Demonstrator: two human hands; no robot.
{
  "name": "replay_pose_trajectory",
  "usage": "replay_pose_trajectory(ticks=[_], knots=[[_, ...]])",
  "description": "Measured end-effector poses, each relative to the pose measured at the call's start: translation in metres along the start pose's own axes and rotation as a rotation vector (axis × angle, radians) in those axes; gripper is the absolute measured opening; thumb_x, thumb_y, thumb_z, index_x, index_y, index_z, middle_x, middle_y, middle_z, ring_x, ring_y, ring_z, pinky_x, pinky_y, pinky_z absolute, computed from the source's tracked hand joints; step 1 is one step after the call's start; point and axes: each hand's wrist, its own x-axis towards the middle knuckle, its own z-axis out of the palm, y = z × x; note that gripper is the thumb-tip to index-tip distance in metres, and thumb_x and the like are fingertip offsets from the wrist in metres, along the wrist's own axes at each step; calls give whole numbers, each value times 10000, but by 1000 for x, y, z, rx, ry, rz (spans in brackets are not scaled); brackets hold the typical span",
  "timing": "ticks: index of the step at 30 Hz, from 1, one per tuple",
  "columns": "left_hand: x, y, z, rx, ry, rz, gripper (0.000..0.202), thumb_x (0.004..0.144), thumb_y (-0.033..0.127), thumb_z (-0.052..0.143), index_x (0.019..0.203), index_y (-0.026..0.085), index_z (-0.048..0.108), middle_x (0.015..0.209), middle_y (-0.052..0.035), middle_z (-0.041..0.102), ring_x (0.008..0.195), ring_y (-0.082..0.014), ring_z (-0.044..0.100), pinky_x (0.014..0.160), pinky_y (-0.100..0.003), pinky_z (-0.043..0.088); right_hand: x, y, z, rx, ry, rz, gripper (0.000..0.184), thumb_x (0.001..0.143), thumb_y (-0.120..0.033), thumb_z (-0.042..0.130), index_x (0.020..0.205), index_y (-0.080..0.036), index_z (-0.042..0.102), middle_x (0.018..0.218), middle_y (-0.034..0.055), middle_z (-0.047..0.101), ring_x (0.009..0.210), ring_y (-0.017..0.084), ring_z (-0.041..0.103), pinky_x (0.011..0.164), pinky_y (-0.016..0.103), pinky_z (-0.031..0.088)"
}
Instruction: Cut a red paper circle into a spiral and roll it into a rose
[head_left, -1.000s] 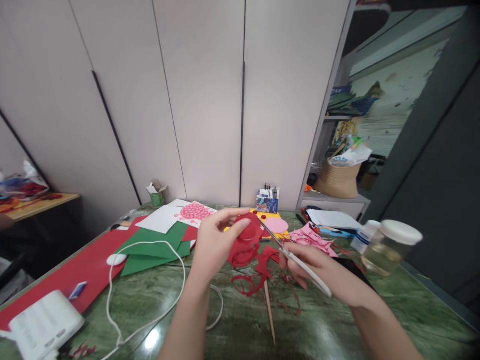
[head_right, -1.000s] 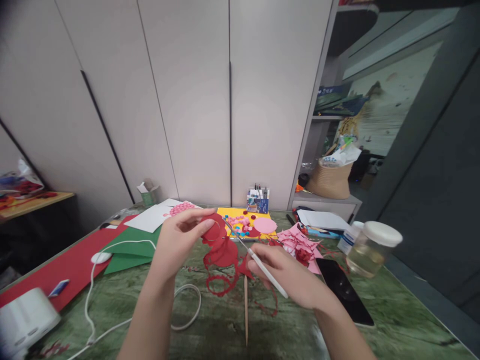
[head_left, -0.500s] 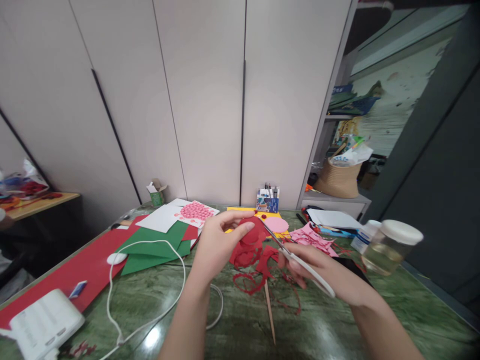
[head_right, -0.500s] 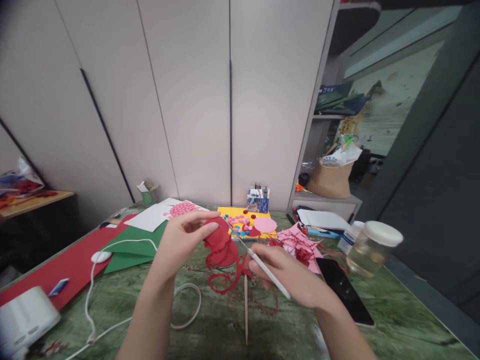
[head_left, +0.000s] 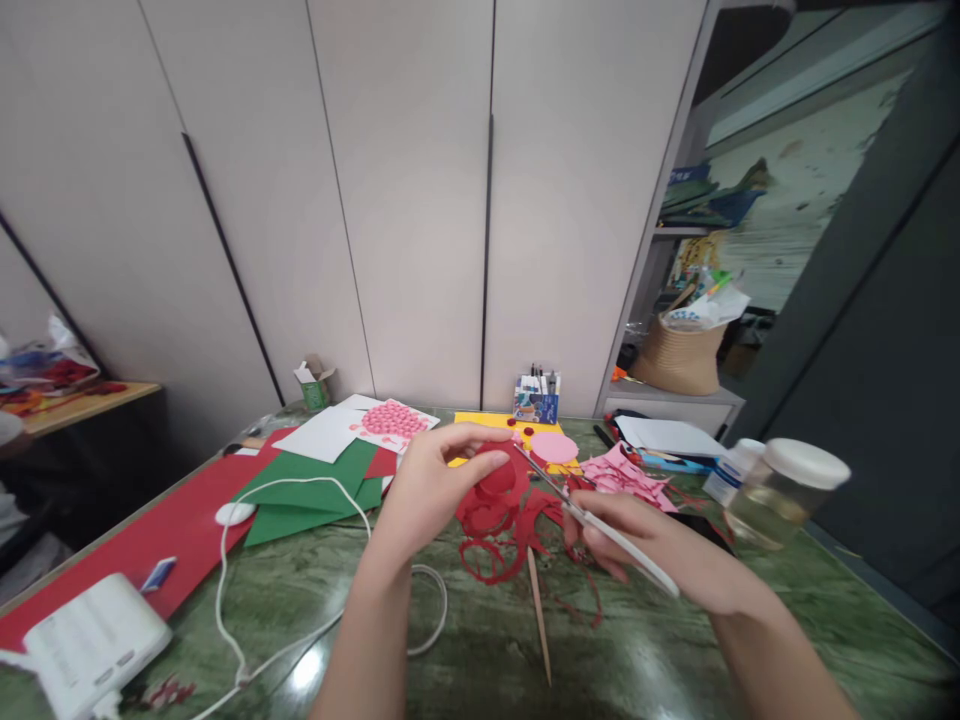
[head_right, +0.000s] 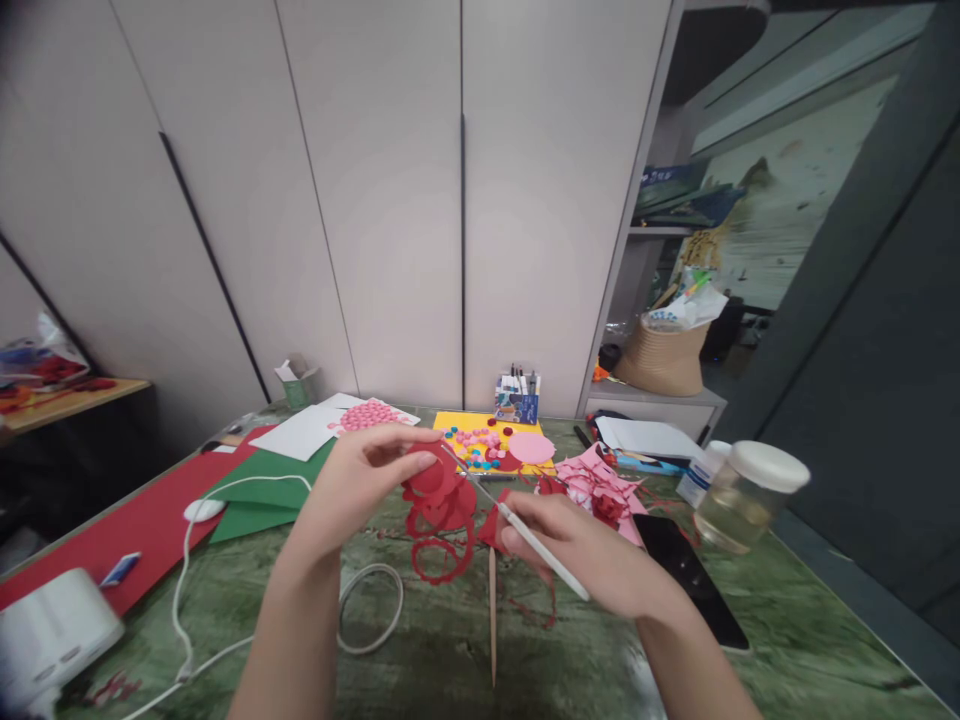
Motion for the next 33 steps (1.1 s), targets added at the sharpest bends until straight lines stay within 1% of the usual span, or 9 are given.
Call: replay_pose_trajectory(ticks=[3,6,9,15,19,23,26,31,33], knots=[[-1,0,-3,30,-36,3,203,755,261,606,930,239,707,865,-38,711,736,-141,621,643,-255,492,-1,0,-2,-21,-28,1,383,896,-512,378,867,-171,549,706,-15,449,578,96,378,524,221,327],[-1,0,-5,67,-59,9,210,754,290,609,932,244,709,835,-35,713,704,-145,618,615,-260,487,-1,3,-2,-37,-38,8,385,890,-518,386,855,-172,551,658,-25,418,567,99,362,511,220,325],[-2,0,-7,97,-76,32,183,748,288,616,895,257,719,851,-31,718,733,-151,627,652,-270,494,-2,5,-3,-44,-45,33,370,892,-508,391,852,-179,555,615,-37,383,553,100,342,504,220,316],[-2,1,-10,113,-122,56,165,740,271,621,870,277,722,859,-23,724,780,-170,646,758,-314,506,-4,2,-6,-125,-85,47,369,877,-523,407,835,-181,538,712,-5,463,597,109,371,524,230,316],[-3,2,-11,142,-169,48,154,748,274,616,858,281,724,882,-17,725,824,-168,649,748,-292,497,-5,0,-8,-190,-108,30,377,877,-529,402,793,-180,519,676,-14,440,595,113,367,538,238,312],[-3,1,-12,155,-199,56,157,744,270,620,860,290,724,872,-9,726,802,-164,650,732,-288,495,-5,1,-9,-219,-132,23,372,886,-512,397,760,-180,509,656,-22,425,596,114,373,546,239,313],[-3,0,-13,144,-221,52,156,741,273,616,850,287,726,864,-12,728,783,-171,655,719,-297,508,-5,2,-10,-253,-130,27,367,886,-504,403,771,-178,528,672,-14,451,617,122,392,566,246,331],[-4,0,-14,111,-250,57,174,741,254,607,863,290,726,891,-14,728,825,-175,663,771,-305,519,-5,3,-11,-293,-150,29,363,891,-487,402,771,-177,547,701,0,502,639,133,432,602,259,359],[-4,0,-14,111,-254,59,169,742,264,609,859,293,727,884,-13,729,816,-173,665,753,-297,524,-5,4,-11,-299,-153,30,359,889,-483,409,777,-176,558,706,3,515,641,134,441,601,258,363]])
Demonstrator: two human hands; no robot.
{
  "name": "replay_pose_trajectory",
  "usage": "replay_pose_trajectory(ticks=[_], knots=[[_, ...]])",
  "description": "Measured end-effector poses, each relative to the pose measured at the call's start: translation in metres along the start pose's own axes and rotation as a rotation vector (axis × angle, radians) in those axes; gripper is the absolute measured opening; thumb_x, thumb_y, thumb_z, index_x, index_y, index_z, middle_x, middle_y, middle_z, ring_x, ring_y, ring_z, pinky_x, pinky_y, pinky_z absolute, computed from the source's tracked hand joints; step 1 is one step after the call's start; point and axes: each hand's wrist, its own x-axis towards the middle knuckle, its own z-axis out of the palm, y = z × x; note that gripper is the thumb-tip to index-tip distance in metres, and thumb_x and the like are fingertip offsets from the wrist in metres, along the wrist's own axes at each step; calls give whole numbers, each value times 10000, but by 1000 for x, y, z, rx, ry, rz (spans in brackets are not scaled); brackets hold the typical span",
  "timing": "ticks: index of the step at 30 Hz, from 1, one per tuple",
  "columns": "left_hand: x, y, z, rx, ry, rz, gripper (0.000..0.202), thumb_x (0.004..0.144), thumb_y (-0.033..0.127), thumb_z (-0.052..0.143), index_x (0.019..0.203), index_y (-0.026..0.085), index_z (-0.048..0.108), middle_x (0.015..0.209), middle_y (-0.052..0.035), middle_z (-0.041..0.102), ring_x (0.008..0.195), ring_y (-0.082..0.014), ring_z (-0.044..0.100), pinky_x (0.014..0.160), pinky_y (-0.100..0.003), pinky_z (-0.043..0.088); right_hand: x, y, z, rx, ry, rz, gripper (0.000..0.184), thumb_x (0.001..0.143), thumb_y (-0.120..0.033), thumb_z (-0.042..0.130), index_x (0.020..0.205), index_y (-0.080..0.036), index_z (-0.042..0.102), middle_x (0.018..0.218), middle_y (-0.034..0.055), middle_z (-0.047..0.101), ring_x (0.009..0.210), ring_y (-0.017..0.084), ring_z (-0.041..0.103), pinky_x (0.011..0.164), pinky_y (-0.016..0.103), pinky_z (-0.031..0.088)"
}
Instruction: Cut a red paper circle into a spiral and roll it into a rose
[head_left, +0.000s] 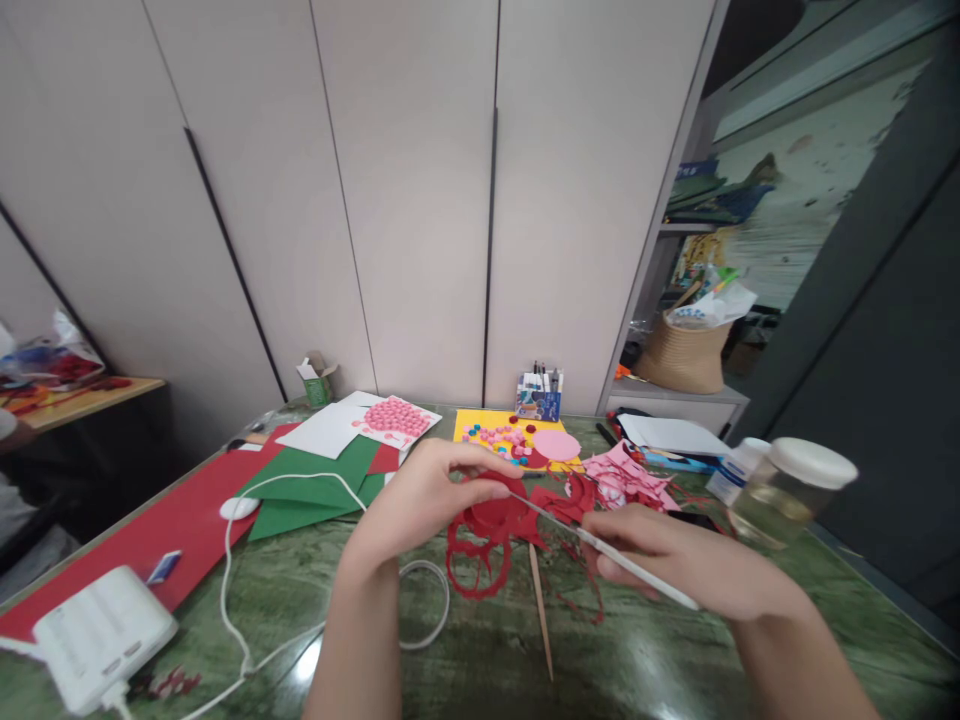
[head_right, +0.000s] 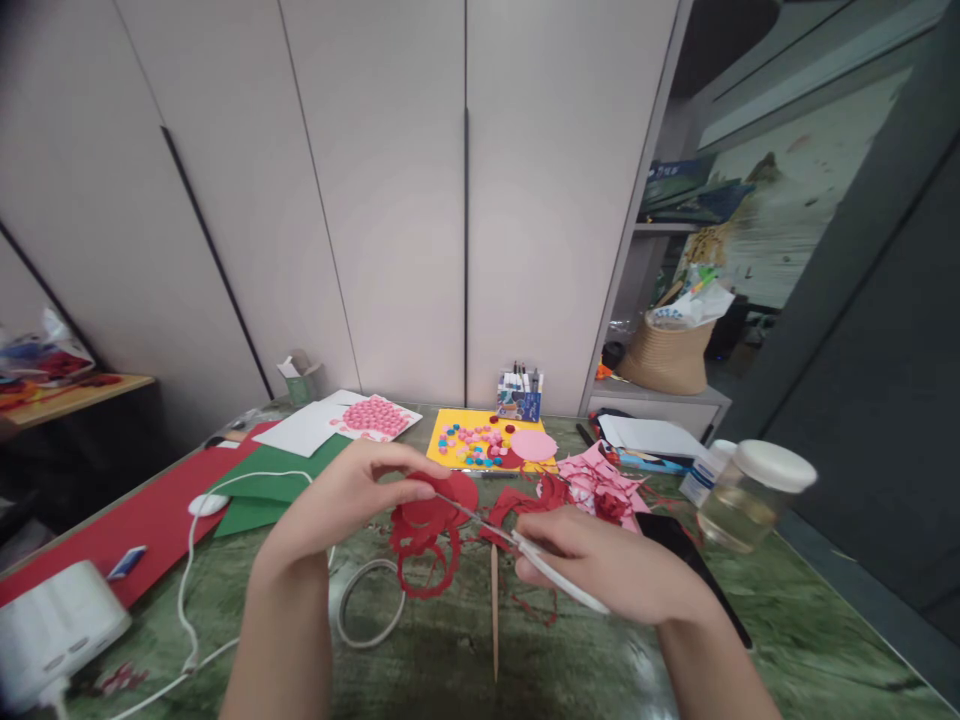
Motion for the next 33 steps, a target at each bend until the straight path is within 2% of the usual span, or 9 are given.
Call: replay_pose_trajectory(ticks=[4,8,14,20,28,30,33], knots=[[-1,0,0,32,-17,-24,171,742,274,603,858,288,729,853,-13,731,751,-163,659,646,-261,521,0,1,0,-11,5,-10,334,887,-468,425,807,-178,572,724,5,532,659,136,455,608,252,363],[-1,0,0,59,-47,-70,166,745,293,599,847,276,728,823,-8,729,692,-151,642,583,-240,501,0,2,-1,-39,-44,7,303,904,-423,410,783,-180,544,730,-2,522,680,134,465,627,246,358],[-2,-1,0,50,-82,-67,171,748,290,589,851,264,724,839,-11,725,726,-164,646,604,-246,499,-1,2,-1,-74,-50,30,275,908,-398,410,800,-183,544,774,6,553,718,143,493,642,244,357],[-3,-1,-1,34,-117,-132,158,752,260,594,847,270,719,852,21,725,737,-130,641,615,-202,472,-1,2,-2,-89,-61,22,291,915,-386,392,785,-174,542,746,4,546,687,133,483,615,238,349],[-1,-1,-1,51,-139,-152,156,757,277,597,856,258,716,866,14,723,737,-138,630,620,-217,460,0,2,-2,-103,-64,41,283,909,-394,402,792,-173,534,770,8,534,709,137,472,630,245,352],[-1,-2,0,64,-123,-139,153,764,279,592,856,265,713,866,15,722,727,-141,626,606,-224,457,1,3,-1,-83,-62,38,291,911,-402,397,779,-175,522,745,1,519,682,130,458,621,246,348],[2,-4,1,60,-39,-74,145,764,254,600,853,274,713,885,17,720,785,-145,634,668,-233,467,4,2,0,-26,-33,15,326,912,-441,378,774,-177,512,703,-9,482,638,121,421,595,246,341]])
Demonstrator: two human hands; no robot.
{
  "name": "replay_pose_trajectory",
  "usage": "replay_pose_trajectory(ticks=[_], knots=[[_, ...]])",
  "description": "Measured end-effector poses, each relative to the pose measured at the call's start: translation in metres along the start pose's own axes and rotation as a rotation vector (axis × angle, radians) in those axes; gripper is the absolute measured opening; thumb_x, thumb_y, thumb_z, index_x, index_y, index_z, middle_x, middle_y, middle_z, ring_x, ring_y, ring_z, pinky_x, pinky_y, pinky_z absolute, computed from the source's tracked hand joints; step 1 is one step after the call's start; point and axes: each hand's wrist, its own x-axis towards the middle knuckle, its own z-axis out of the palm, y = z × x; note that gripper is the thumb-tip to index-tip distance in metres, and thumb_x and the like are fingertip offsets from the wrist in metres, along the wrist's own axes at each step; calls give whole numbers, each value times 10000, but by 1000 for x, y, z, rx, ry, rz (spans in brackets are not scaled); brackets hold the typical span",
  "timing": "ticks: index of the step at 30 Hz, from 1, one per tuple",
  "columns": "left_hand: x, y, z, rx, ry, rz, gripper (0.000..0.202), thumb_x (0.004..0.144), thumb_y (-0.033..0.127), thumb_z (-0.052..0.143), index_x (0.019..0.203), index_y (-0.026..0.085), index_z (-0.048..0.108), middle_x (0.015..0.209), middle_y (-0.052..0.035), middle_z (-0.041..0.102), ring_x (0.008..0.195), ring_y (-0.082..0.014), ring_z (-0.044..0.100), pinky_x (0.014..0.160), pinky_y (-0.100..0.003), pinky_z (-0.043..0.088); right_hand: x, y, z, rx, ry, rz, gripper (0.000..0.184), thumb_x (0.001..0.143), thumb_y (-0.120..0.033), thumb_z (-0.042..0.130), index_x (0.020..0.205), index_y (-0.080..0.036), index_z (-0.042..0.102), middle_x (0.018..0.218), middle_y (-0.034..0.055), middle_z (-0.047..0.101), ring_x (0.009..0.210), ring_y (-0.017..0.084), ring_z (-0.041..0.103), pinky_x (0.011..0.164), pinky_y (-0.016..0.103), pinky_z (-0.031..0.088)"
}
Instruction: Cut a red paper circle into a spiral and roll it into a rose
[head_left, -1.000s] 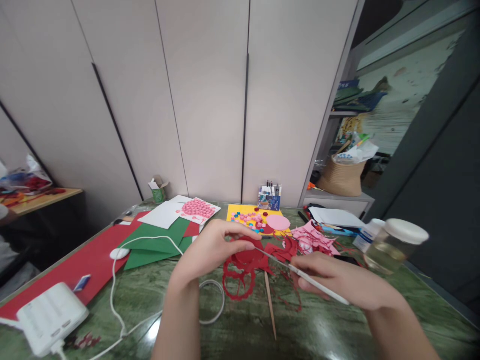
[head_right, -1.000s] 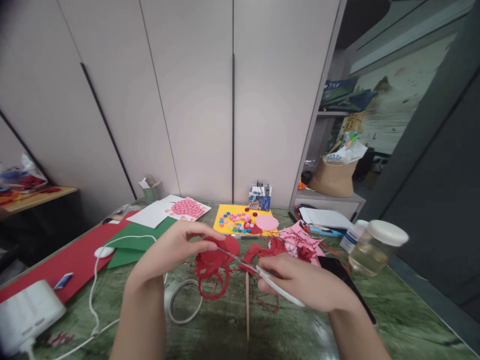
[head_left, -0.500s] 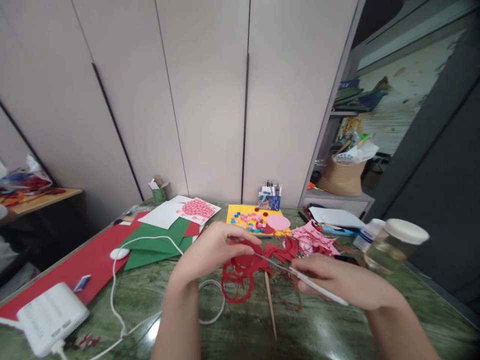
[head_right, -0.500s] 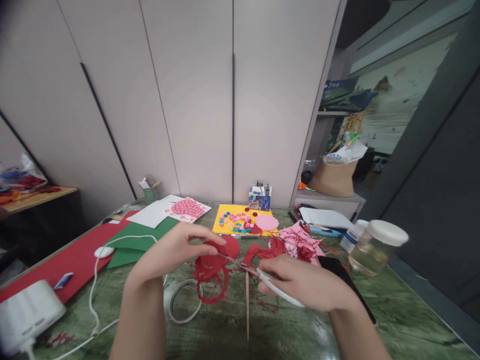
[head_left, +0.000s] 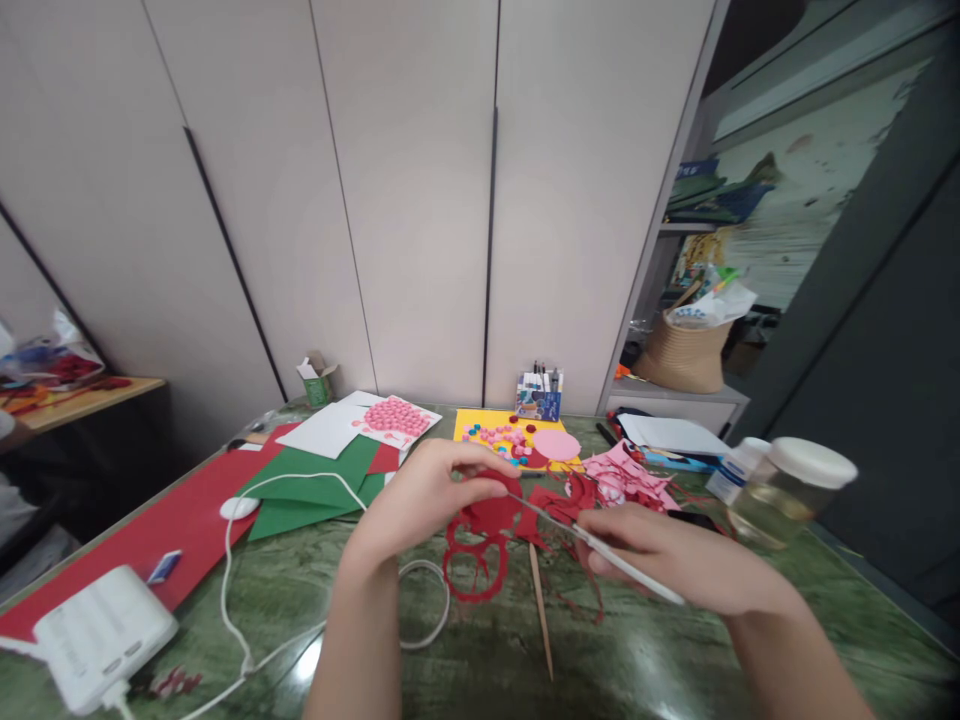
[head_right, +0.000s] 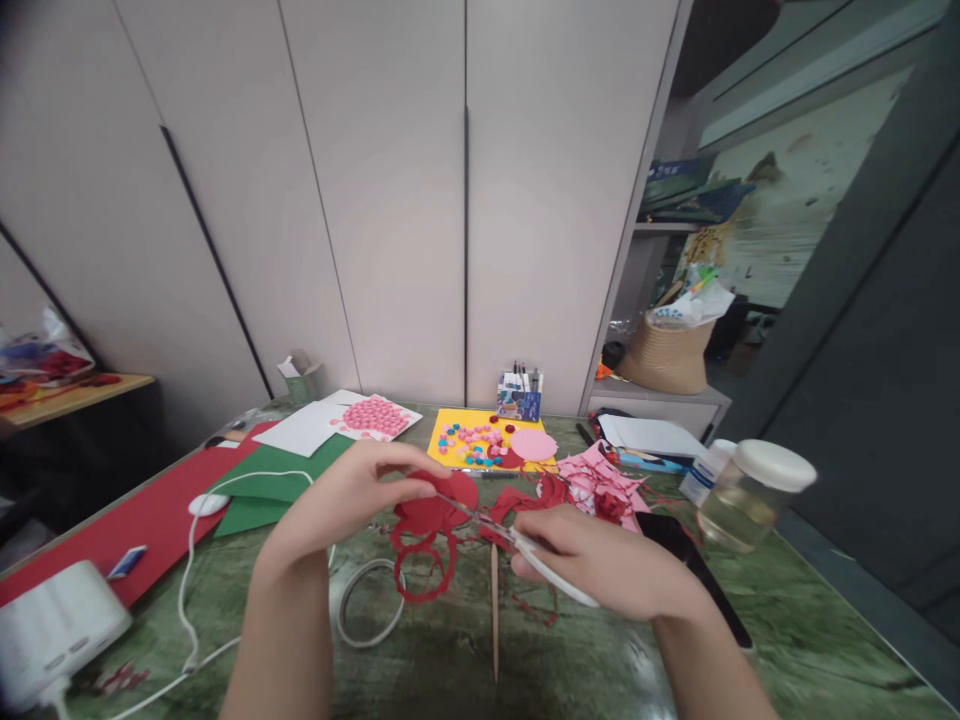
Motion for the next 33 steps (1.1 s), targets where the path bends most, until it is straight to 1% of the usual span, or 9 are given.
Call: replay_pose_trajectory(ticks=[2,5,9,12,17,20,23,29,33], knots=[[2,0,1,-8,68,49,146,758,238,613,854,281,714,884,16,720,817,-144,636,725,-240,467,3,-1,1,52,40,-11,344,905,-474,376,809,-177,520,705,-9,466,633,121,410,580,245,339],[5,0,5,-31,150,78,151,753,233,625,861,286,716,876,6,720,810,-145,639,744,-253,472,6,1,5,180,62,-52,348,897,-494,387,878,-176,527,706,-12,453,619,115,412,564,242,339],[8,3,11,-149,251,58,167,741,200,630,862,274,716,878,-12,718,794,-142,641,704,-246,492,12,8,10,404,28,-144,374,888,-510,401,963,-166,525,737,-1,472,608,109,434,548,244,338],[10,5,16,-244,311,45,170,727,179,637,844,273,718,859,-7,717,761,-125,641,668,-223,502,16,12,13,525,17,-205,431,871,-556,398,961,-156,529,727,-1,466,601,108,443,551,252,334],[15,7,26,-348,410,55,185,709,151,647,827,274,718,833,11,721,742,-101,647,666,-193,512,22,15,16,604,37,-309,473,852,-591,403,941,-145,534,714,3,475,600,109,444,570,260,332],[17,9,31,-414,494,68,149,712,187,660,834,250,716,827,3,725,737,-100,654,666,-187,522,24,18,18,655,32,-325,509,845,-602,403,983,-130,537,741,17,489,608,114,460,578,267,338],[19,10,36,-482,567,54,152,709,213,672,855,229,709,828,-7,728,739,-101,660,662,-178,527,25,20,21,662,47,-321,483,858,-579,402,1010,-139,533,747,18,490,609,116,462,576,267,339],[19,13,41,-522,559,32,162,711,193,665,868,208,700,818,-9,728,729,-100,663,651,-171,526,26,17,23,646,101,-352,412,890,-533,379,999,-163,523,757,8,483,617,107,448,581,259,346],[20,14,45,-510,556,45,168,717,194,656,880,199,698,849,-19,725,746,-109,661,672,-189,528,24,13,21,622,133,-329,383,904,-506,371,993,-165,521,770,9,486,630,106,450,589,255,360]])
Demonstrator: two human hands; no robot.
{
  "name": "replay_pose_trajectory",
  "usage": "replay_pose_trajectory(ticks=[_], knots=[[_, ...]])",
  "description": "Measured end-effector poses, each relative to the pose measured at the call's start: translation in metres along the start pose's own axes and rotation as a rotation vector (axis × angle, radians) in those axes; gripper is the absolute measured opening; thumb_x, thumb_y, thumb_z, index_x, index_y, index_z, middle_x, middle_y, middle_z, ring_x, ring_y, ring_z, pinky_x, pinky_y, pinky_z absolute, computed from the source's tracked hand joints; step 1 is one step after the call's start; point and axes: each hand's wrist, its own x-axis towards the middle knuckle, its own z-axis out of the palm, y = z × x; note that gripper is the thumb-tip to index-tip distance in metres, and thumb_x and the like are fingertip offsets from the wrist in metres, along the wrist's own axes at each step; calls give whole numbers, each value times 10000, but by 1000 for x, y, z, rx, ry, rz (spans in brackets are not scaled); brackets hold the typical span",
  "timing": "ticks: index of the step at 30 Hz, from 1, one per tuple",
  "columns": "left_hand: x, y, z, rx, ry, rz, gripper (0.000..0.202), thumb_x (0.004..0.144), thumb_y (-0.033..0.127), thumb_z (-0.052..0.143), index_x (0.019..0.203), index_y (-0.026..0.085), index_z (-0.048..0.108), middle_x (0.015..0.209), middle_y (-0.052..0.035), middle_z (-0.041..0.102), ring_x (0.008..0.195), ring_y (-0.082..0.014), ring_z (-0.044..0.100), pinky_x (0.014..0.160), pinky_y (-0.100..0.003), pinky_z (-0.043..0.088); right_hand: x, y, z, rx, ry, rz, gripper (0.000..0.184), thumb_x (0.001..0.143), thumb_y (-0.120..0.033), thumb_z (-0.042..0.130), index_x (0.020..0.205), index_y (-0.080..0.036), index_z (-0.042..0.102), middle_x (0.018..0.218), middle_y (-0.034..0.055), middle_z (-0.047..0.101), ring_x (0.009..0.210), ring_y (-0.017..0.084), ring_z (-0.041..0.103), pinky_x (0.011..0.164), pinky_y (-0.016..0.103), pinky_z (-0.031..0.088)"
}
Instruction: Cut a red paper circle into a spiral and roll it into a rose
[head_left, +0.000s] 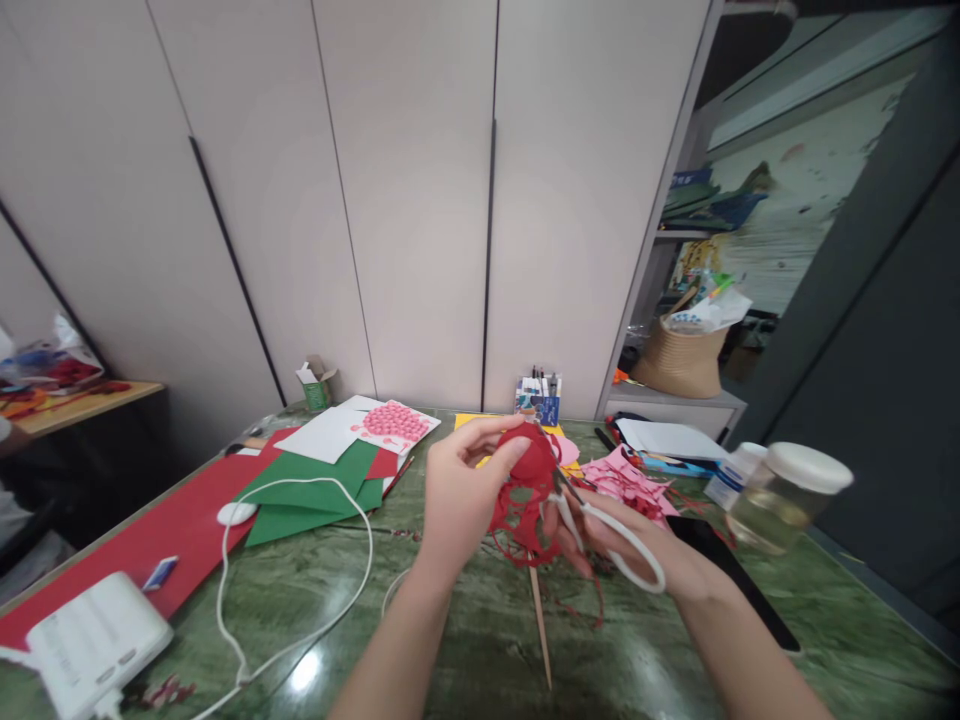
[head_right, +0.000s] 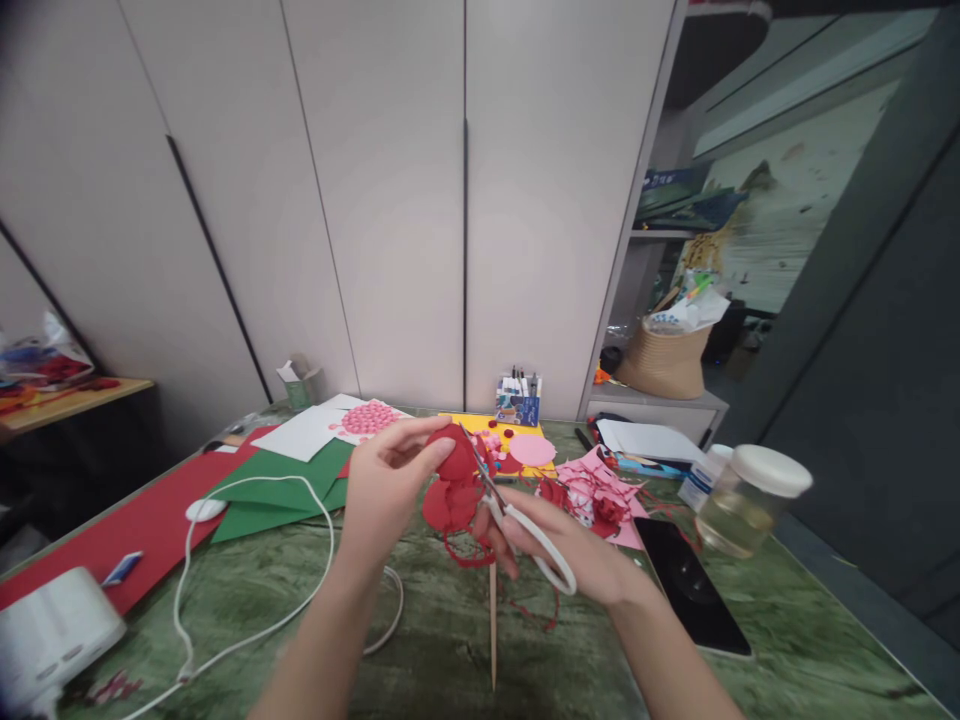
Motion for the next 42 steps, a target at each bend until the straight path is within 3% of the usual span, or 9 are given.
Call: replay_pose_trajectory(ticks=[11,16,21,25,35,42], knots=[[-5,0,6,28,64,72,153,719,221,660,863,204,710,839,-42,721,737,-139,659,677,-252,548,0,-8,5,-15,56,8,344,903,-479,395,975,-169,524,746,0,458,634,113,419,591,258,362],[-4,0,5,61,96,130,117,726,191,654,824,217,713,853,-21,720,783,-126,653,713,-228,536,-1,-7,3,-42,74,41,296,911,-451,400,857,-176,494,703,-15,446,605,102,403,561,248,334],[-3,0,2,34,128,66,200,711,227,676,907,189,683,760,-16,708,684,-113,644,632,-204,525,-2,-8,2,-37,64,68,329,898,-484,408,895,-168,499,694,-19,441,569,91,399,525,240,307],[-1,-1,0,-12,129,21,181,694,244,692,851,158,667,684,-18,696,633,-116,641,590,-199,514,-3,-12,2,-33,42,78,373,879,-516,425,903,-155,514,682,-23,430,554,85,403,506,231,297],[0,-4,0,-91,100,0,193,682,255,699,838,149,662,742,-46,712,677,-137,662,628,-228,531,0,2,-3,-70,89,92,356,878,-503,436,836,-154,495,572,-49,442,459,67,369,454,212,276],[0,-6,3,-141,140,18,195,707,260,683,874,160,667,761,-37,712,689,-129,656,642,-216,522,4,-4,5,-91,196,86,334,875,-479,456,789,-159,492,554,-54,441,470,72,385,446,203,276]])
